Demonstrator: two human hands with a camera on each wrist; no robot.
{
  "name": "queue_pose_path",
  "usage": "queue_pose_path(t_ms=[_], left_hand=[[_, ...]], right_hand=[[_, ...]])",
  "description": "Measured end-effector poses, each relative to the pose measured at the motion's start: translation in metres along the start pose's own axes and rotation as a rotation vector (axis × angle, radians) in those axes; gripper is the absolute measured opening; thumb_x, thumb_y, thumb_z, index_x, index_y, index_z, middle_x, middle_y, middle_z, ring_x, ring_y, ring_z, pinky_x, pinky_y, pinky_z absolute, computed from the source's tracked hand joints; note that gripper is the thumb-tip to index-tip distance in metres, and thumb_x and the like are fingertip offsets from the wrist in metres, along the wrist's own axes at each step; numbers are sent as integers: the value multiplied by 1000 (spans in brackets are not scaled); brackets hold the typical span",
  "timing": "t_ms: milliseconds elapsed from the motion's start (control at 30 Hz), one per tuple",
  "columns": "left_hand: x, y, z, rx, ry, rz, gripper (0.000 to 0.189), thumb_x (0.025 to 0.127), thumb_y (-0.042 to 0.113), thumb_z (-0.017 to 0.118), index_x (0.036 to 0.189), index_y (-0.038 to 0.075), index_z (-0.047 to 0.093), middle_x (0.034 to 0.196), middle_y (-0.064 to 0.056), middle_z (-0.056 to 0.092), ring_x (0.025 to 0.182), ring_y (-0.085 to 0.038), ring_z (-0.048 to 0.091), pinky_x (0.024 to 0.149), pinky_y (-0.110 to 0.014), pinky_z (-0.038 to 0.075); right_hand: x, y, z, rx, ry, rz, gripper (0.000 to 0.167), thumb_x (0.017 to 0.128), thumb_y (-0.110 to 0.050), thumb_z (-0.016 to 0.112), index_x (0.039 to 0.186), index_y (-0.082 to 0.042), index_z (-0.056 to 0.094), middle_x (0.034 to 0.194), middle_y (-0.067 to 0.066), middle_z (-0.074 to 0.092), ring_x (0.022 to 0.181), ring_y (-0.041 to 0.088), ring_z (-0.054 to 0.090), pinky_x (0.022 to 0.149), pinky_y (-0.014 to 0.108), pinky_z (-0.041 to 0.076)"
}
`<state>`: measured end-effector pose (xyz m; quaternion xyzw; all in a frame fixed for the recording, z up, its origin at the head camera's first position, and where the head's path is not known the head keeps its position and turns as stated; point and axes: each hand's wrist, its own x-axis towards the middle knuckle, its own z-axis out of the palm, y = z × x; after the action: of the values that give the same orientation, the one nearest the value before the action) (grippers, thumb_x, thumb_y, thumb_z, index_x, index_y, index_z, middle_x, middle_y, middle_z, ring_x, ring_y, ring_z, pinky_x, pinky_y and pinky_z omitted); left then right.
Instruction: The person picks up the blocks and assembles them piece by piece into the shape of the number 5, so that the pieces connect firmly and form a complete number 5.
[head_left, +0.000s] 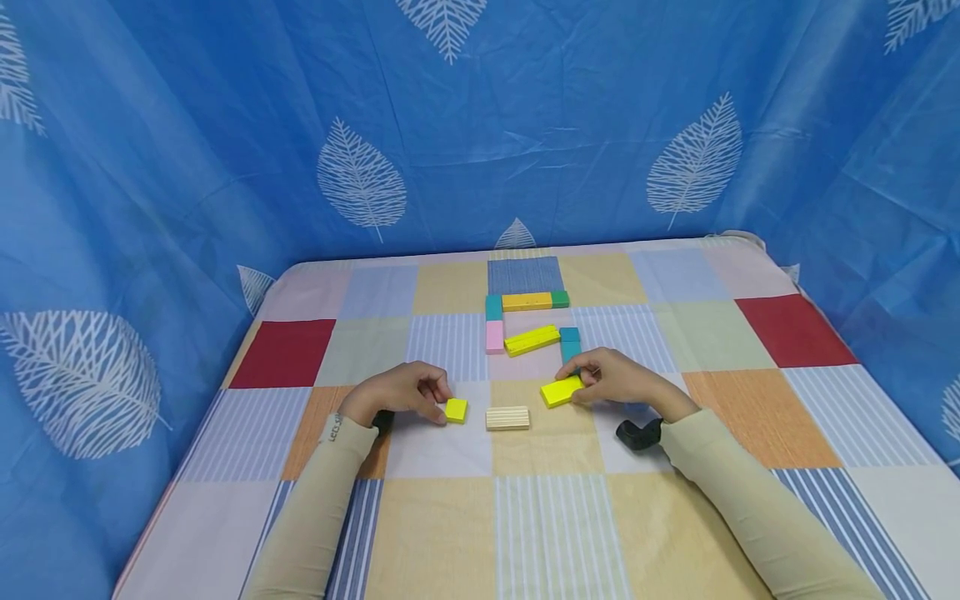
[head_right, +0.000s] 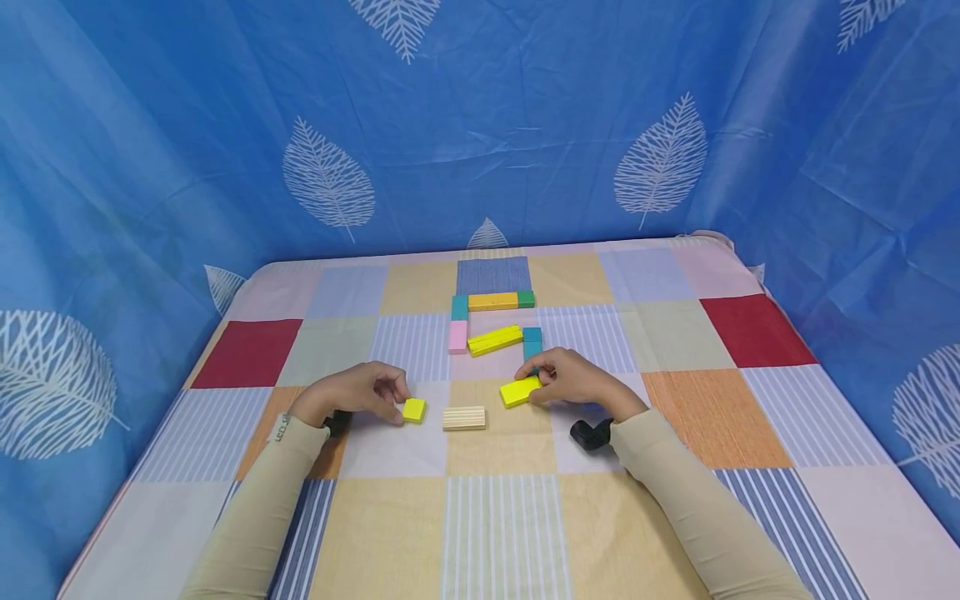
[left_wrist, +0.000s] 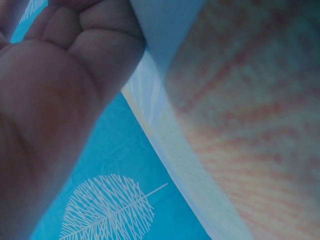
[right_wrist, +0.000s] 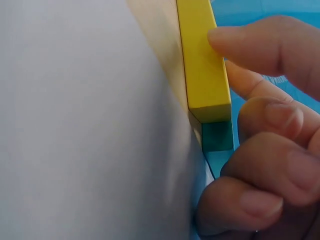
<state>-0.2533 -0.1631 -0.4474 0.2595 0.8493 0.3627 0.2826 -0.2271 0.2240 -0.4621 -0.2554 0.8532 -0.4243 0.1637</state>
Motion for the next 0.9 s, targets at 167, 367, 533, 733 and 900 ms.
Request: queue_pose_path(t_ms=[167, 367, 533, 733, 900], left_hand=[[0, 0, 0, 0, -1, 0, 22, 83, 2, 91, 93, 6, 72, 90, -1, 64, 82, -16, 57, 80, -29, 51], [1, -1, 1, 9, 3, 8, 22, 83, 2, 91, 93, 7, 72, 90, -1, 63, 83, -16, 57, 80, -29, 51], [1, -2, 1, 11, 5, 6, 22, 83, 2, 91, 93, 7, 72, 90, -1, 63, 83, -17, 57, 80, -30, 50], [1, -3, 0, 2, 0, 14, 22, 83, 1, 91, 93, 6, 72, 90, -1, 63, 82, -16, 57, 80, -29, 51], [2, -3, -1, -1, -4, 14, 22, 83, 2, 91, 93, 6, 72, 90, -1, 63, 82, -17, 57, 80, -29, 50]], right_hand=[[-2, -2, 2, 7, 14, -11, 37, 91, 0, 83, 125, 8, 73, 66, -6, 38, 61, 9, 35, 64, 26, 30], [-2, -8, 5, 16, 45, -46, 34, 92, 1, 82, 124, 10, 72, 68, -6, 40, 62, 8, 37, 63, 26, 32], [-2, -15, 9, 36, 78, -62, 32, 92, 2, 81, 122, 11, 72, 71, -4, 44, 65, 9, 40, 65, 25, 34], [-2, -16, 15, 69, 132, -123, 26, 93, 4, 79, 117, 11, 73, 82, -3, 57, 71, 10, 47, 66, 25, 41], [-2, -16, 21, 50, 184, -157, 24, 92, 5, 80, 115, 9, 75, 91, 2, 65, 77, 13, 52, 70, 26, 44]])
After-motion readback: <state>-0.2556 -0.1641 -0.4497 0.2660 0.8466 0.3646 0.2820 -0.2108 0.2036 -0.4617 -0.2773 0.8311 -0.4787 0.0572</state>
